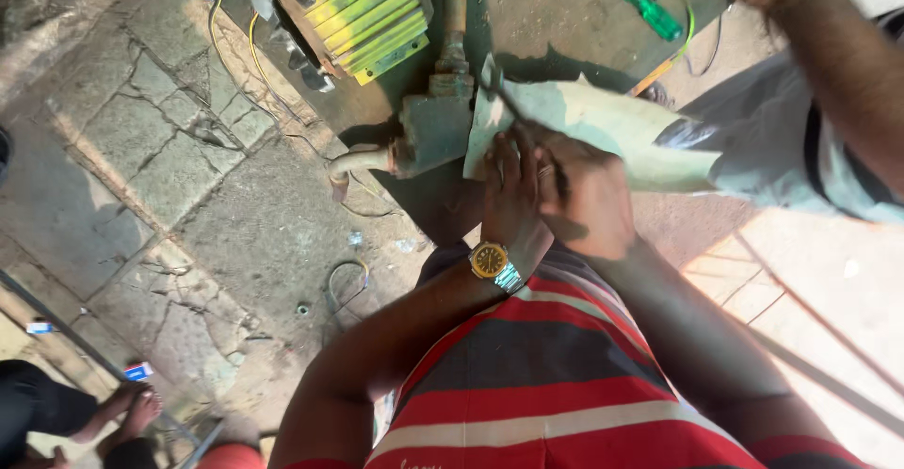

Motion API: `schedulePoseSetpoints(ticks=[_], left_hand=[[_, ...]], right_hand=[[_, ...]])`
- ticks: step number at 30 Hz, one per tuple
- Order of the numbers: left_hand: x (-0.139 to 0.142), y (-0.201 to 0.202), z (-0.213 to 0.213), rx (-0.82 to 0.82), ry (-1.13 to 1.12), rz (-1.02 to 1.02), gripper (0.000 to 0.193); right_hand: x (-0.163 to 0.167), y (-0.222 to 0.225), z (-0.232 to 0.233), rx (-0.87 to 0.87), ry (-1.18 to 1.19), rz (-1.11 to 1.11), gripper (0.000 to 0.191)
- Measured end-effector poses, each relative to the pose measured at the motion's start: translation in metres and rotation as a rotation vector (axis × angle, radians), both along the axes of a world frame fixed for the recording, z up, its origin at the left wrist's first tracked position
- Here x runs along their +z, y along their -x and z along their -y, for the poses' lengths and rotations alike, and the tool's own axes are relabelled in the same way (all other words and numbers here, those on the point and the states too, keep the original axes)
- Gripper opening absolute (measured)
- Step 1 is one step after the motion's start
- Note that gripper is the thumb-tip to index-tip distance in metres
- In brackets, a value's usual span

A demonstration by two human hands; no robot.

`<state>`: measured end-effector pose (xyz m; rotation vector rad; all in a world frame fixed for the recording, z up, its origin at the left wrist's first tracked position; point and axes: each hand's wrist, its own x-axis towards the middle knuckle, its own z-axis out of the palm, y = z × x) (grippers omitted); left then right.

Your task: The person uses a wrench to press and mark a light green sheet clamped in a vise, then uses shears to cut along the marked line. The sheet is held steady with one hand while the other hand operates the tools.

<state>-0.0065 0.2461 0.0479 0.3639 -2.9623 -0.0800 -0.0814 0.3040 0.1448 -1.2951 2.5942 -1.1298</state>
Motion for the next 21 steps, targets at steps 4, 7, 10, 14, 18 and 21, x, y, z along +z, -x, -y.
schedulePoseSetpoints(ticks=[4, 7, 10, 14, 18, 21], left_hand=[[0.002, -0.003, 0.002, -0.054, -0.007, 0.067, 0.065], [0.009, -0.002, 0.006, -0.049, 0.052, 0.184, 0.077], [0.016, -0.002, 0.011, -0.052, -0.061, 0.11, 0.079], [0.018, 0.002, 0.013, -0.045, -0.066, 0.074, 0.075], [0.018, 0.0, 0.01, -0.033, -0.044, 0.123, 0.076], [0.019, 0.001, 0.009, -0.04, -0.06, 0.138, 0.078]], right_hand=[[-0.011, -0.004, -0.003, -0.036, -0.16, 0.09, 0.034], [-0.011, -0.002, -0.009, -0.09, -0.033, 0.01, 0.018], [-0.008, 0.002, -0.005, -0.189, 0.036, 0.032, 0.031], [-0.005, 0.01, 0.004, -0.135, -0.108, 0.1, 0.027], [0.002, 0.009, 0.003, -0.11, -0.09, 0.215, 0.03], [0.003, 0.008, 0.001, -0.162, -0.018, 0.126, 0.029]])
